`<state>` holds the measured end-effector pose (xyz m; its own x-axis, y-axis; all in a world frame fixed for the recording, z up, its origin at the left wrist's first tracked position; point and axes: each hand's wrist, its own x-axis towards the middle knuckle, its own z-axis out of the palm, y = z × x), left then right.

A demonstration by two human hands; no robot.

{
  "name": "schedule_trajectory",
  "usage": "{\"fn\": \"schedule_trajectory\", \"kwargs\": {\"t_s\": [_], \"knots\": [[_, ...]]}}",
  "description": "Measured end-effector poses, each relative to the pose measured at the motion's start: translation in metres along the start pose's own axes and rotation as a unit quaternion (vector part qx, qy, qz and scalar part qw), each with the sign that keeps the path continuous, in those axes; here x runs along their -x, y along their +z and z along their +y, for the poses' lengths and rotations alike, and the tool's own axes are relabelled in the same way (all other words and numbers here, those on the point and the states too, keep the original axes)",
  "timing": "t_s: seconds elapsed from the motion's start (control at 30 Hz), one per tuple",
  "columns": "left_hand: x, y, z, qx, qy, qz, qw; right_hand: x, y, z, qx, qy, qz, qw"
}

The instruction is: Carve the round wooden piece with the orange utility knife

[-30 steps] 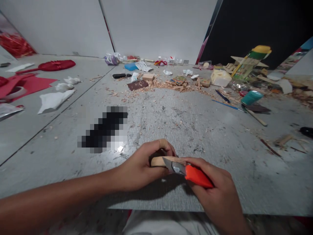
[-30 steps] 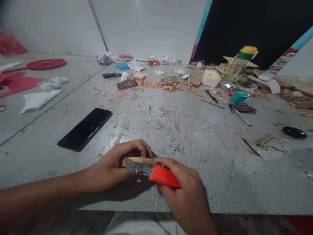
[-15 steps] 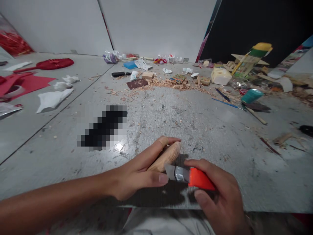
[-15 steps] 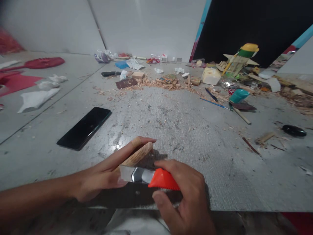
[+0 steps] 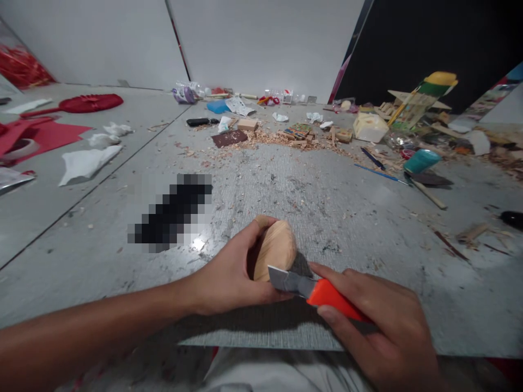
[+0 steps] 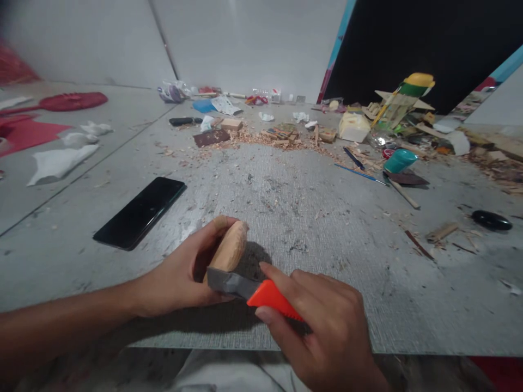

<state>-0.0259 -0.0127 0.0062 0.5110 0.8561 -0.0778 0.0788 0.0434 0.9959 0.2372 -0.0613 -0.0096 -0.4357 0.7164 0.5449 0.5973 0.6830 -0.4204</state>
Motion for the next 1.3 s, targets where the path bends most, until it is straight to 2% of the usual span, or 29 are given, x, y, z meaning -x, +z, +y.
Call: {"fn": "schedule_trajectory", "kwargs": {"t_s": [0.17,0.3,0.37,0.47,0.53,0.63,0.73,0.8,0.9,1.0,1.1,1.2,1.3], "knots": [[-0.001,0.002,0.002,0.006,0.003,0.018,1.0,-0.001,-0.004,0.003,0.038,-0.017,-0.006,0.999],[0.001,0.003,0.008,0.015,-0.011,-0.001,1.0,0.003,-0.007,-0.001,0.074,-0.033,0.017,0.997],[0.004,0.004,0.012,0.014,-0.019,-0.007,1.0,0.004,-0.013,0.005,0.087,-0.038,0.018,0.995],[0.01,0.004,0.016,0.018,-0.002,-0.027,0.999,0.007,-0.029,0.032,0.155,0.029,0.085,0.984],[0.014,0.004,0.017,0.02,0.029,-0.057,0.998,0.011,-0.043,0.055,0.224,0.108,0.166,0.954],[0.014,0.003,0.014,0.038,0.045,-0.069,0.996,0.021,-0.059,0.072,0.229,0.174,0.211,0.934],[0.008,0.0,0.006,0.096,0.015,-0.024,0.995,0.028,-0.057,0.058,0.175,0.164,0.204,0.949],[0.005,-0.002,0.001,0.14,-0.002,-0.028,0.99,0.026,-0.049,0.039,0.137,0.135,0.176,0.965],[0.003,-0.006,-0.004,0.171,-0.018,-0.063,0.983,0.018,-0.035,0.017,0.089,0.118,0.126,0.981],[0.001,-0.009,-0.006,0.157,-0.016,-0.113,0.981,0.01,-0.022,0.006,0.072,0.105,0.068,0.99],[-0.001,-0.009,-0.007,0.149,-0.008,-0.146,0.978,0.001,-0.013,0.0,0.045,0.048,0.037,0.997],[0.0,-0.006,-0.006,0.143,0.019,-0.131,0.981,-0.01,-0.011,-0.006,0.027,0.004,0.035,0.999],[0.003,-0.003,-0.004,0.089,0.043,-0.087,0.991,-0.017,-0.013,-0.011,0.034,-0.009,0.036,0.999]]}}
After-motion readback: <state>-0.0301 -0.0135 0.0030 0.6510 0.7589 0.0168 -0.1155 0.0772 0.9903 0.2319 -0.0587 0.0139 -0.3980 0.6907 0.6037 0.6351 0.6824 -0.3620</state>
